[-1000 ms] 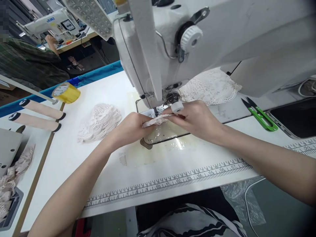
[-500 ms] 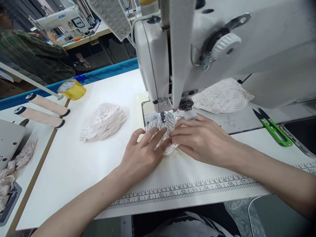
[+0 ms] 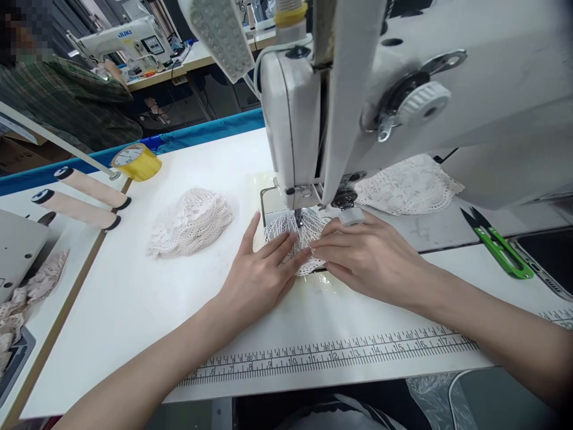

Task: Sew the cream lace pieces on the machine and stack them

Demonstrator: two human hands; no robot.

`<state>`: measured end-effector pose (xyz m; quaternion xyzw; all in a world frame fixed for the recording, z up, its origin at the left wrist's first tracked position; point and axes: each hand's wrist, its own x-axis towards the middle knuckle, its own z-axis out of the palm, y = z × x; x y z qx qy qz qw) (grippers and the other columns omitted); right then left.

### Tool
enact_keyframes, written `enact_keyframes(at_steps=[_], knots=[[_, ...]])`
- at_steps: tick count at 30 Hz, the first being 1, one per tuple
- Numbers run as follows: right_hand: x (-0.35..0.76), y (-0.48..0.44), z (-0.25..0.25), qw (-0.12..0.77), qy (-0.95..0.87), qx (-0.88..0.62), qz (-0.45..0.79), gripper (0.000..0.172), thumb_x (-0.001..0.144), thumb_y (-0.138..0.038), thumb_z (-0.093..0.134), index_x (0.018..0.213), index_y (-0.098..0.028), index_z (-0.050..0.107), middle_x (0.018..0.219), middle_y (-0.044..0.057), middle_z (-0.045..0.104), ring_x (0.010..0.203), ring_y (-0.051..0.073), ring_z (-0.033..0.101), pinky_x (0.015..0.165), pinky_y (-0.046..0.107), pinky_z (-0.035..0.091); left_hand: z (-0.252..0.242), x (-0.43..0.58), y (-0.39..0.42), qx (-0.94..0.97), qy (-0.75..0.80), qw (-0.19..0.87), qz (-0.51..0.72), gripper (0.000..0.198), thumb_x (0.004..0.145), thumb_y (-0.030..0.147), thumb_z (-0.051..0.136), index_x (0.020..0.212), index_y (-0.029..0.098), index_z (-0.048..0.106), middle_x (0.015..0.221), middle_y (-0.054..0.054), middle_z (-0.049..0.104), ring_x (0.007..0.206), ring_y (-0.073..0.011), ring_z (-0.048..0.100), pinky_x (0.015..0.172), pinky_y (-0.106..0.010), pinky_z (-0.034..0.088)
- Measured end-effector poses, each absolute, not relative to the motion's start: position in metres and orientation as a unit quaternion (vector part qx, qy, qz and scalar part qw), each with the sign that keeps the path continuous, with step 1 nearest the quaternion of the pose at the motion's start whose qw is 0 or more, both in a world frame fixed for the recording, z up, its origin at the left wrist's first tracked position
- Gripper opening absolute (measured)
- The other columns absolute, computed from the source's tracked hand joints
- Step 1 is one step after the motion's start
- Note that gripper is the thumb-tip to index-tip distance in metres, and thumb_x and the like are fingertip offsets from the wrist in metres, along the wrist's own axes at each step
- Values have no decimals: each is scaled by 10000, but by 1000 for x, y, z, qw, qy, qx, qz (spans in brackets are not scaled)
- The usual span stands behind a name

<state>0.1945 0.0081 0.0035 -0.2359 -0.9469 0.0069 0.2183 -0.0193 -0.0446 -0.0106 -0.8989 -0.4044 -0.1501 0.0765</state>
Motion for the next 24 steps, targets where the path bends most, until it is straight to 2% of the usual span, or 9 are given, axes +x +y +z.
enact_keyframes(at_steps=[5, 12, 18, 21, 24], knots=[[193, 13, -1, 213, -944, -250, -17, 291, 877, -55, 483, 897, -194, 738, 793, 20, 740, 801, 182, 641, 824, 356, 402, -13, -21, -37, -894, -415, 63, -160, 331, 948, 170, 479, 1244, 210, 622, 1252, -117, 650, 1141, -276, 639, 1145, -726, 128], [191, 20, -7, 215, -941, -256, -58, 297, 918, -93, 448, 897, -181, 731, 844, 30, 746, 747, 185, 617, 830, 368, 396, -15, -24, -26, -887, -431, 73, -149, 314, 984, 206, 439, 1253, 210, 602, 1257, -120, 648, 1163, -248, 627, 1151, -714, 104], [188, 24, -11, 212, -935, -277, -59, 294, 903, -68, 463, 893, -184, 732, 879, 42, 745, 832, 194, 636, 830, 353, 399, -15, -26, -21, -881, -441, 69, -157, 292, 984, 224, 446, 1218, 222, 621, 1246, -101, 658, 1165, -247, 623, 1157, -701, 101], [188, 25, -13, 221, -931, -282, -69, 289, 912, -97, 464, 883, -197, 734, 858, 30, 743, 826, 188, 632, 863, 350, 399, -17, -26, -20, -878, -442, 54, -177, 286, 951, 192, 484, 1191, 214, 637, 1215, -89, 666, 1140, -231, 624, 1170, -649, 163], [187, 27, -15, 241, -922, -301, -49, 280, 935, -151, 478, 878, -226, 741, 799, 11, 734, 765, 178, 624, 859, 345, 417, -16, -24, -18, -860, -467, -20, -205, 279, 918, 194, 533, 1166, 221, 657, 1143, -69, 658, 1080, -212, 611, 1123, -568, 324]])
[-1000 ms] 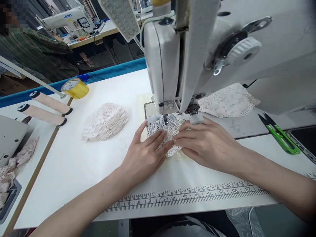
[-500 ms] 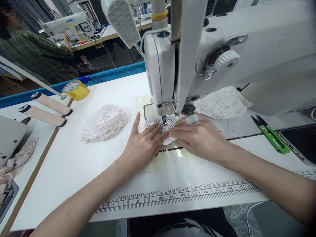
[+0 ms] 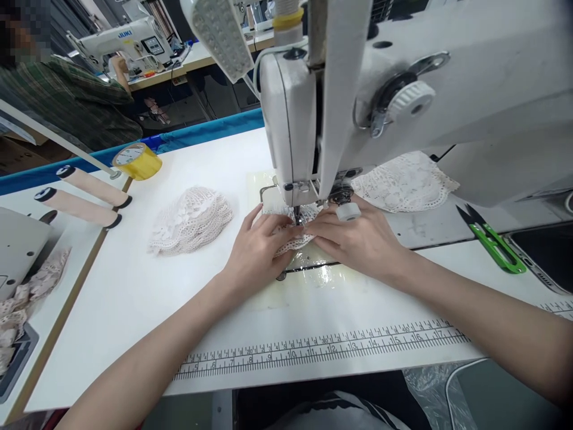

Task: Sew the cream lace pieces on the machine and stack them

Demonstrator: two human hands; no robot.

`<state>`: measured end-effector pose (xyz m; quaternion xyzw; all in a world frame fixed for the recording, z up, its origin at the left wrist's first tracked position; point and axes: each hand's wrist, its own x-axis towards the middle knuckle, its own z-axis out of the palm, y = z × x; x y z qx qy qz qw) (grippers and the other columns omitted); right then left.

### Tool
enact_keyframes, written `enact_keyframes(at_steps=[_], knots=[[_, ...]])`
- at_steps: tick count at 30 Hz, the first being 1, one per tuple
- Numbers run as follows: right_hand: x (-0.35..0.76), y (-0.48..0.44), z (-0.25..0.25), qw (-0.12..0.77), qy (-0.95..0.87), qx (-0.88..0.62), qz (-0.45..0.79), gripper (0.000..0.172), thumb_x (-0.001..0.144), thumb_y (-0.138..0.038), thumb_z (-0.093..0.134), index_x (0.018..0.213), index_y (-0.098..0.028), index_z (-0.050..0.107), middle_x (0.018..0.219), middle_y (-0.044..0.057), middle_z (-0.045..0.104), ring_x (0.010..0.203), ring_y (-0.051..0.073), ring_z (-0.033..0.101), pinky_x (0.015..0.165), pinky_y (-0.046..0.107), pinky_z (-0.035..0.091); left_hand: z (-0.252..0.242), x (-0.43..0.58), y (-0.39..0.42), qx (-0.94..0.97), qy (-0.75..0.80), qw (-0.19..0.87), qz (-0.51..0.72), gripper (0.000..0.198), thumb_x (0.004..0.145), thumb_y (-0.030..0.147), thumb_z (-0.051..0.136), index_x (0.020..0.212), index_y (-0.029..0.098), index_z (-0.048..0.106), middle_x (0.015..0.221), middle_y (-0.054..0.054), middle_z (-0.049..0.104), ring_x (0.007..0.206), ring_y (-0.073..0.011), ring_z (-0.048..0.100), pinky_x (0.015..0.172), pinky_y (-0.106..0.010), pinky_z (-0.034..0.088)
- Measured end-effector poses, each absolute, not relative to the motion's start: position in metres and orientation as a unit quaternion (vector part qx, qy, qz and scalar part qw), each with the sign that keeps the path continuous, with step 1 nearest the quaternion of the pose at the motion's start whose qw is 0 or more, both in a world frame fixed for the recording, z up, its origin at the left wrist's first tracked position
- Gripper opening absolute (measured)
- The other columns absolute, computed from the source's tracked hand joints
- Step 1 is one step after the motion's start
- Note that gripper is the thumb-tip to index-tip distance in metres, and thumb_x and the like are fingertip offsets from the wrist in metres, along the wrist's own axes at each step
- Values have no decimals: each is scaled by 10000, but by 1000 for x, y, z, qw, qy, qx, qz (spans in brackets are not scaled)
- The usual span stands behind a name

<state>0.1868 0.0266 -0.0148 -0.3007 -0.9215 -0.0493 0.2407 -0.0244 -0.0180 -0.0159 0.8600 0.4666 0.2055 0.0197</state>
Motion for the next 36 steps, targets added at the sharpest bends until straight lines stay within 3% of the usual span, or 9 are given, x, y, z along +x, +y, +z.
enact_keyframes(at_steps=[4, 9, 13, 16, 19, 25, 31, 36], knots=[[185, 29, -16, 263, -891, -368, 31, 271, 956, -294, 521, 867, -199, 759, 772, 44, 714, 752, 202, 623, 790, 352, 456, -10, -21, -11, 792, 524, 177, 258, 294, 981, 288, 450, 926, 218, 731, 1073, -58, 643, 1023, -195, 593, 917, -416, 507], [184, 29, -13, 253, -884, -383, 83, 262, 951, -284, 532, 868, -184, 759, 842, 66, 718, 788, 208, 624, 769, 354, 464, -5, -22, -7, 771, 530, 237, 262, 362, 988, 323, 442, 796, 207, 726, 1065, -54, 639, 1027, -192, 587, 924, -410, 495], [186, 26, -12, 255, -907, -325, 78, 198, 924, -211, 559, 873, -185, 748, 860, 36, 737, 787, 190, 636, 799, 342, 454, -9, -24, -15, 818, 504, 155, 228, 310, 981, 296, 468, 843, 211, 732, 1150, -58, 627, 1097, -205, 561, 981, -449, 468], [189, 23, -13, 266, -924, -273, 17, 211, 930, -175, 535, 860, -196, 733, 922, -1, 747, 825, 183, 641, 832, 341, 441, -14, -24, -28, 870, 452, -2, 200, 205, 948, 268, 538, 1051, 237, 712, 1225, -54, 634, 1172, -241, 544, 1115, -553, 333], [190, 21, -16, 281, -930, -234, -40, 229, 923, -124, 519, 852, -195, 724, 927, -23, 751, 835, 171, 644, 843, 336, 438, -16, -22, -40, 891, 408, -101, 169, 307, 929, 222, 561, 1229, 217, 626, 1252, -55, 654, 1224, -254, 549, 1168, -568, 258], [190, 22, -18, 305, -921, -229, -78, 225, 877, -58, 549, 824, -194, 720, 870, -35, 751, 773, 151, 637, 828, 334, 443, -15, -20, -42, 895, 400, -127, 150, 306, 953, 260, 523, 1221, 156, 627, 1196, -78, 689, 1247, -265, 559, 1177, -553, 263], [190, 28, -17, 271, -927, -246, -83, 214, 948, -152, 521, 911, -169, 730, 852, 11, 751, 834, 171, 647, 793, 330, 449, -17, -22, -34, 892, 408, -120, 153, 305, 968, 290, 499, 1220, 174, 627, 1191, -72, 692, 1236, -257, 572, 1162, -564, 284], [188, 32, -21, 268, -917, -278, -101, 270, 985, -204, 480, 921, -182, 741, 879, 28, 753, 853, 180, 641, 870, 348, 424, -20, -25, -25, 887, 415, -131, 158, 320, 979, 310, 482, 1248, 191, 608, 1218, -76, 678, 1231, -242, 577, 1172, -578, 242]])
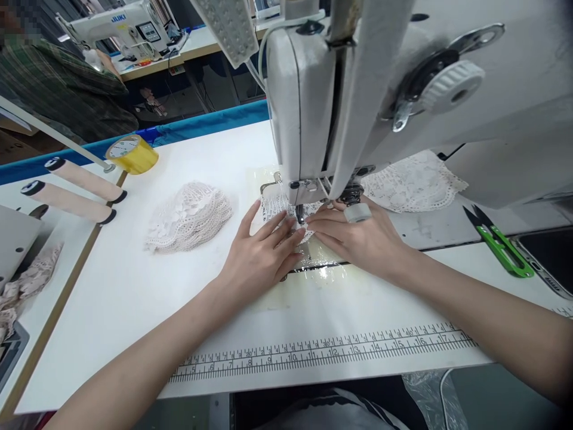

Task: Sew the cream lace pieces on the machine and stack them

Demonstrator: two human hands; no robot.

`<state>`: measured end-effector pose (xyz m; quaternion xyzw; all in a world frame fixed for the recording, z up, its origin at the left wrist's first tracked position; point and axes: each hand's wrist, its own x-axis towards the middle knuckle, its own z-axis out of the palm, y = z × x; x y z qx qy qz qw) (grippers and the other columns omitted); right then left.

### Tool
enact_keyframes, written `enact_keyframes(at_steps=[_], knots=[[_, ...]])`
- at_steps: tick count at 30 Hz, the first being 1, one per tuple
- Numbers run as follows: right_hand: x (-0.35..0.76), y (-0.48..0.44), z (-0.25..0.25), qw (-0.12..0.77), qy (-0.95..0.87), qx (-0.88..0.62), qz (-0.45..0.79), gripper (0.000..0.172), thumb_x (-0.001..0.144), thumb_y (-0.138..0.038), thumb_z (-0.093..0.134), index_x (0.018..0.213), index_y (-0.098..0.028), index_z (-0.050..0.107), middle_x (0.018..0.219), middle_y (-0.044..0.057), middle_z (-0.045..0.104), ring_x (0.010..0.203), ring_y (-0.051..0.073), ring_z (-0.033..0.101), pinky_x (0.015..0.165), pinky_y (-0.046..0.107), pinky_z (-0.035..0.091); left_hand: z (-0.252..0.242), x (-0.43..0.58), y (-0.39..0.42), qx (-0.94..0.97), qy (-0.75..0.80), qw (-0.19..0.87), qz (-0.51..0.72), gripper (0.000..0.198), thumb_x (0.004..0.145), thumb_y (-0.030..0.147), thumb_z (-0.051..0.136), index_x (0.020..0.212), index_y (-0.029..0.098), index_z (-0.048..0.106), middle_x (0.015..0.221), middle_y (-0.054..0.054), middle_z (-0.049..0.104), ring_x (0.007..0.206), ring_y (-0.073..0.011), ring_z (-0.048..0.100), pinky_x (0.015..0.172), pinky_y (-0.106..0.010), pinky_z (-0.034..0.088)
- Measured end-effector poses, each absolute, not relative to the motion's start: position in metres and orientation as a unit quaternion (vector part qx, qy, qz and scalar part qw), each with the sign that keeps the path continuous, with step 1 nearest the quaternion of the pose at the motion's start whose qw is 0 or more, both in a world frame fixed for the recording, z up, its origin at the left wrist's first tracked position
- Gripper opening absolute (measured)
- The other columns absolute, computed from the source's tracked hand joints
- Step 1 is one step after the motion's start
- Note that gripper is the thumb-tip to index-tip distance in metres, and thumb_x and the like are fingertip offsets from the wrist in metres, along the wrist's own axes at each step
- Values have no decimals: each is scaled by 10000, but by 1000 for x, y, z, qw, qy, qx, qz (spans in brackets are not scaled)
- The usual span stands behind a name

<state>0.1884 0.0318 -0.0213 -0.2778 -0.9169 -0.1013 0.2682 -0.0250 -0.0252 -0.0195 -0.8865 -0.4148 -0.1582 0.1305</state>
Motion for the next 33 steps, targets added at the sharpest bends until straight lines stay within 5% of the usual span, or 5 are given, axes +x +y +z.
enact_keyframes(at_steps=[11, 33], knots=[[189, 21, -21, 257, -923, -250, -136, 204, 965, -228, 531, 978, -159, 722, 964, 12, 750, 891, 193, 642, 981, 395, 388, -15, -18, -42, -878, -426, 150, -157, 279, 945, 268, 546, 1180, 154, 644, 1169, -75, 702, 1143, -224, 622, 1082, -463, 347], [188, 25, -23, 207, -922, -294, -145, 269, 985, -272, 490, 1044, -159, 727, 894, 45, 755, 938, 228, 639, 1041, 438, 362, -20, -20, -30, -872, -436, 117, -187, 306, 956, 302, 528, 1191, 143, 642, 1170, -80, 700, 1151, -233, 631, 1145, -518, 313]])
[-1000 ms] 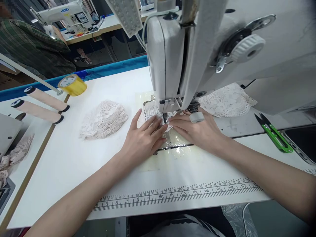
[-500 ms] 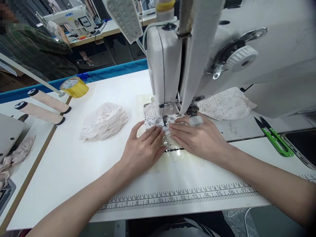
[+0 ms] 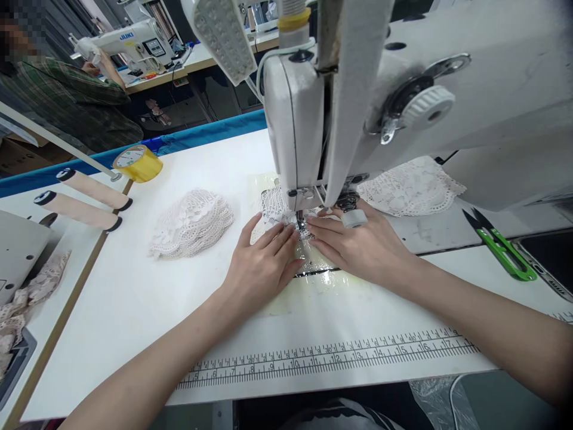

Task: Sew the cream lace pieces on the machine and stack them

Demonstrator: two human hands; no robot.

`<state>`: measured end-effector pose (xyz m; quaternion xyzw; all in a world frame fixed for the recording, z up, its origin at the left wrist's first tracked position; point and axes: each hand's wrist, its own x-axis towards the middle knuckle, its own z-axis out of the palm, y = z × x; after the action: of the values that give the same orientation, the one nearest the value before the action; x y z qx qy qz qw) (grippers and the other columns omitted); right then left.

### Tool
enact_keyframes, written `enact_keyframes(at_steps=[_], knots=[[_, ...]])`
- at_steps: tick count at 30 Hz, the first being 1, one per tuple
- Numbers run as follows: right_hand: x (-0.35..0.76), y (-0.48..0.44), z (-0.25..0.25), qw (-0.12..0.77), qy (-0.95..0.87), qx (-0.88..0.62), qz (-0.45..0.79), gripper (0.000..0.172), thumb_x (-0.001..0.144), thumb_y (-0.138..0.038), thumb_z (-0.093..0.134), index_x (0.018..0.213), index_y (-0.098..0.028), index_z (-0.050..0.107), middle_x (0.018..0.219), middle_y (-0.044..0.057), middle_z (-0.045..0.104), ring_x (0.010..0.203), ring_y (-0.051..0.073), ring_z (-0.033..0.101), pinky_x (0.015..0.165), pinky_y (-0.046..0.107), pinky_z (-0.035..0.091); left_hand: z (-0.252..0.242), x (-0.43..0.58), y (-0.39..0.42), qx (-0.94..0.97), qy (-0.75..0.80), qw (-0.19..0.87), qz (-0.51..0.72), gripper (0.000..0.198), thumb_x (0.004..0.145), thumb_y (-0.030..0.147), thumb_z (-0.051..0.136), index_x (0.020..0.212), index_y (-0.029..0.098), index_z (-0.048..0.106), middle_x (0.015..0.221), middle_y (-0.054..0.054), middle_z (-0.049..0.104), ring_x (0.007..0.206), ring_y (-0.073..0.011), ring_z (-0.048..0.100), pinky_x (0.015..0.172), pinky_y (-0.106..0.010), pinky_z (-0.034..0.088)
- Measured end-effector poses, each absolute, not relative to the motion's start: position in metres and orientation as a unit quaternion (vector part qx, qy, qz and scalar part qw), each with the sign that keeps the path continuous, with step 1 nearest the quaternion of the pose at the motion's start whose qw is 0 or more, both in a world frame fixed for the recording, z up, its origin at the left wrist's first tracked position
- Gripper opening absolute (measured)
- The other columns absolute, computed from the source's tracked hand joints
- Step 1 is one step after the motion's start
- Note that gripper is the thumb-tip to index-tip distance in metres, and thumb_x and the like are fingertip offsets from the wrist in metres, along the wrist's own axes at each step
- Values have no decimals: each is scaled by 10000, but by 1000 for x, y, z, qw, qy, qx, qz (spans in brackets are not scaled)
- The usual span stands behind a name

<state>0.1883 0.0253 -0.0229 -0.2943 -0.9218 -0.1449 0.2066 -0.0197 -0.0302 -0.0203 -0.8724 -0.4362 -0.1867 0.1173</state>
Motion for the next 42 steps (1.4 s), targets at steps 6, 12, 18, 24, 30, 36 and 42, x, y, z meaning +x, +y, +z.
enact_keyframes(at_steps=[6, 12, 18, 24, 30, 36, 42], knots=[[188, 26, -22, 193, -924, -302, -134, 287, 991, -289, 472, 1017, -170, 732, 909, 53, 752, 929, 238, 639, 1027, 458, 374, -21, -21, -28, -871, -437, 114, -194, 302, 957, 307, 523, 1204, 176, 637, 1172, -79, 698, 1133, -238, 642, 1124, -537, 332], [187, 28, -24, 192, -926, -294, -142, 315, 998, -279, 449, 989, -149, 736, 897, 62, 751, 956, 236, 630, 1063, 460, 341, -21, -20, -29, -868, -444, 117, -190, 322, 961, 313, 520, 1225, 159, 620, 1194, -81, 687, 1157, -236, 628, 1130, -532, 322], [188, 25, -18, 188, -925, -296, -150, 313, 996, -252, 463, 914, -149, 748, 851, 59, 749, 948, 214, 619, 1068, 414, 331, -22, -26, -23, -862, -458, 106, -188, 339, 971, 283, 494, 1266, 142, 583, 1261, -81, 653, 1211, -226, 591, 1111, -468, 371], [189, 22, -13, 219, -923, -269, -167, 298, 888, -45, 462, 932, -166, 730, 868, 43, 745, 823, 187, 626, 957, 395, 397, -14, -35, -21, -848, -479, 165, -158, 266, 972, 320, 488, 1109, 164, 655, 1098, -83, 717, 988, -233, 678, 963, -441, 438], [182, 10, -11, 266, -917, -261, -146, 332, 841, 37, 440, 811, -183, 688, 868, -3, 733, 692, 137, 593, 823, 335, 416, -6, -32, -24, -851, -437, 191, -221, 150, 926, 204, 546, 819, 197, 651, 745, -2, 700, 692, -157, 643, 714, -358, 441], [181, 6, -19, 216, -938, -265, -65, 344, 827, 43, 409, 979, -115, 673, 1026, 90, 710, 808, 180, 618, 630, 297, 414, -17, -33, -16, -891, -403, 66, -200, 287, 945, 175, 503, 1215, 182, 600, 1161, -59, 692, 1115, -190, 622, 1062, -413, 409], [187, 14, -21, 182, -925, -322, -82, 276, 826, -7, 448, 947, -122, 667, 1048, 113, 708, 810, 201, 616, 615, 301, 430, -18, -26, -25, -890, -420, 52, -169, 340, 944, 339, 533, 1234, 181, 618, 1187, -92, 666, 1078, -235, 623, 1088, -493, 381]])
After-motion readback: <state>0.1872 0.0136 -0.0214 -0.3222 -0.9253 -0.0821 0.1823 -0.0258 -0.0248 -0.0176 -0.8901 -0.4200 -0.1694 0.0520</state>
